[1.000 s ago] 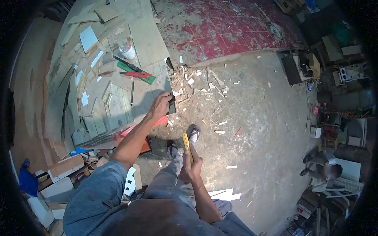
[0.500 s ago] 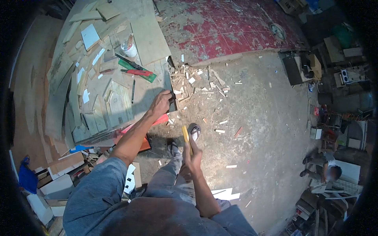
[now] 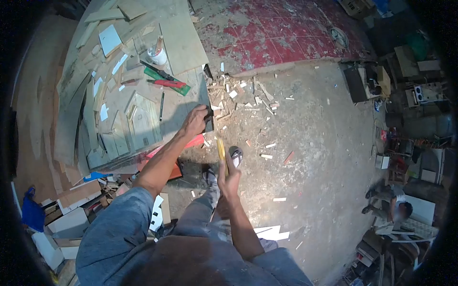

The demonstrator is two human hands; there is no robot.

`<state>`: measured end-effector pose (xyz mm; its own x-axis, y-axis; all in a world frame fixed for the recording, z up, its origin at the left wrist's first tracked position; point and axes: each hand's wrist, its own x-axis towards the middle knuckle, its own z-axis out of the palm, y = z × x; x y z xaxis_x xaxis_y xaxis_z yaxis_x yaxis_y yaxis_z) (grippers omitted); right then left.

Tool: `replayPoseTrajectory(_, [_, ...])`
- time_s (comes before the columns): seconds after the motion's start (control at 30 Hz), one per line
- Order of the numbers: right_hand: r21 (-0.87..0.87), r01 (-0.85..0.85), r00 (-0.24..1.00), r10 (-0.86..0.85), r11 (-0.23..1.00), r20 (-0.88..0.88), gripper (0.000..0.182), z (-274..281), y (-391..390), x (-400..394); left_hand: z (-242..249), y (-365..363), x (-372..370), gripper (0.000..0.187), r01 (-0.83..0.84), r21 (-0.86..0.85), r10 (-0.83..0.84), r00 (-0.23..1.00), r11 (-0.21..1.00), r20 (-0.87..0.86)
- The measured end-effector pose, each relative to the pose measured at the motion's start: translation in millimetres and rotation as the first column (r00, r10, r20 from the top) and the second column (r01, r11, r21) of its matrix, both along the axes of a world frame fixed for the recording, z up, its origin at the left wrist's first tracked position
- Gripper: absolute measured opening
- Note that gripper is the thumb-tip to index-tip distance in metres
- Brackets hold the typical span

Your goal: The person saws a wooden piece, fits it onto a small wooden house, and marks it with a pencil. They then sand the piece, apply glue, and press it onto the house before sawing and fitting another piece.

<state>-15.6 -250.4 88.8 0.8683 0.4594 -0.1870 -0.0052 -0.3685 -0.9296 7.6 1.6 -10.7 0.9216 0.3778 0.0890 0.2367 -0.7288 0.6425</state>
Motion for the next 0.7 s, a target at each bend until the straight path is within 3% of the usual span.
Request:
replayPoseTrajectory(0.07, [-0.048, -0.048, 0.986, 0.04, 0.998, -0.159, 0.042, 3.6, -34.7, -17.5, 3.2, -1.1, 0.7, 0.018, 0.003, -0.001, -0.003, 0.997, 1.0, 0.078])
replayPoseTrajectory(0.23, [-0.045, -0.048, 0.991, 0.042, 0.998, -0.124, 0.041, 10.8, 9.0, 10.8, 0.9, 5.9, 3.0, 0.011, -0.012, 0.032, 0.008, 0.992, 0.999, 0.128])
replayPoseTrajectory(0.33, [-0.024, -0.026, 0.987, 0.021, 0.999, -0.162, 0.041, 17.0, -21.7, -6.5, -4.0, 10.7, 3.1, 0.009, 0.005, 0.046, -0.01, 0.993, 0.999, 0.114])
replayPoseTrajectory(0.4, [-0.03, -0.039, 0.995, 0.036, 0.999, -0.09, 0.042, 19.9, -39.0, -14.6, -9.7, 6.6, -1.0, 0.006, 0.024, -0.019, -0.022, 0.995, 1.0, 0.099])
replayPoseTrajectory(0.5, [-0.069, -0.07, 0.959, 0.048, 0.995, -0.28, 0.046, 63.0, -30.0, -2.4, -2.0, 11.6, 4.2, 0.007, -0.003, -0.033, 0.008, 0.988, 0.999, 0.152])
replayPoseTrajectory(0.53, [-0.065, -0.08, 0.959, 0.059, 0.995, -0.277, 0.046, 62.6, -31.9, -0.2, -4.3, 14.9, 4.5, 0.007, -0.013, -0.028, 0.017, 0.988, 1.0, 0.156])
replayPoseTrajectory(0.6, [0.107, -0.238, 0.957, 0.252, 0.965, -0.142, 0.047, 59.6, -45.3, -2.9, -6.6, 13.7, 3.1, 0.009, -0.008, 0.015, 0.006, 0.994, 1.0, 0.106])
replayPoseTrajectory(0.67, [0.117, -0.252, 0.944, 0.271, 0.961, -0.188, 0.048, 51.1, -47.1, -5.1, -1.9, 12.5, 2.4, 0.009, -0.022, -0.01, 0.023, 0.996, 1.0, 0.082])
replayPoseTrajectory(0.7, [0.066, -0.233, 0.971, 0.236, 0.97, -0.037, 0.047, 47.0, -42.8, -6.5, -0.6, 12.7, 2.1, 0.008, -0.016, 0.007, 0.015, 0.995, 1.0, 0.101])
